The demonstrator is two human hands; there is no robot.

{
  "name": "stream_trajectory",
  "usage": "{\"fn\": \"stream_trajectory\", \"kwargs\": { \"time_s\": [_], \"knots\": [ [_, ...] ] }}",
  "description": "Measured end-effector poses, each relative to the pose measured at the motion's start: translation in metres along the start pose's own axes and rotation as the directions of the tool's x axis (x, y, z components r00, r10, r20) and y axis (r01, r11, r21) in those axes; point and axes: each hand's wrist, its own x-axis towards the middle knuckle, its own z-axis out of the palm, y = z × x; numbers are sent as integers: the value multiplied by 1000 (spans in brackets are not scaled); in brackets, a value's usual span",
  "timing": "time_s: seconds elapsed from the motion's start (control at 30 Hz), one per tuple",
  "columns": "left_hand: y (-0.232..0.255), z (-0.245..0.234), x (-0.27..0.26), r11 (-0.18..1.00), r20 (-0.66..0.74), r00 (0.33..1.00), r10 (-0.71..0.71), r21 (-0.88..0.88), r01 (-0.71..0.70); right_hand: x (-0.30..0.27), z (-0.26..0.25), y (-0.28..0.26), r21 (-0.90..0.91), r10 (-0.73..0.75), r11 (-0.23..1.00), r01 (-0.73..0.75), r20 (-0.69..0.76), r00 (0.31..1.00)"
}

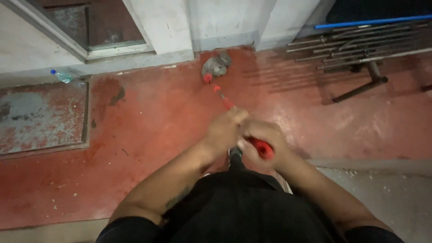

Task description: The person is mopping the red concrete floor with a wet mop.

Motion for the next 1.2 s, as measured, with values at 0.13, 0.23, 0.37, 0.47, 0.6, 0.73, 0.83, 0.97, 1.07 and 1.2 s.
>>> {"fn": "stream_trajectory", "kwargs": {
  "time_s": [0.13, 0.23, 0.37, 0.47, 0.6, 0.73, 0.83, 0.97, 1.07, 1.2],
  "knots": [
    [68, -28, -11, 998, 81, 994, -70, 3, 70, -4, -16, -57, -43, 35, 999, -31, 89, 995],
    [83, -34, -15, 997, 165, 985, -59, -29, 65, -9, -15, -65, 11, -41, 999, 40, 111, 993],
    [48, -5, -18, 992, 32, 994, 105, -73, -103, -23, -3, -33, 9, -173, 985, 173, 8, 985],
    [26, 10, -17, 985, -63, 984, 168, -27, -170, -21, 5, -6, 90, -218, 971, 220, -33, 975],
    [-59, 47, 5, 991, -37, 993, 116, -67, -118, -33, 21, 48, -24, -195, 981, 194, -62, 979],
    [-116, 62, 12, 993, 4, 999, 36, -113, -35, -30, 40, 98, -79, 16, 997, -20, -55, 998],
    [-123, 61, 9, 999, 43, 999, -24, -43, 26, -23, 56, 112, -37, -54, 998, 53, -30, 998],
    [-139, 72, -5, 941, 124, 960, -250, 265, 210, -48, 79, 106, -78, -116, 990, 116, 4, 993],
    [-112, 93, -47, 973, 45, 994, -98, 213, 87, -90, 80, 79, -183, 17, 983, -8, 46, 999],
    [-4, 52, -75, 974, 142, 987, -77, 221, 44, -91, 41, -34, -220, 44, 975, -21, 102, 994]
  ]
}}
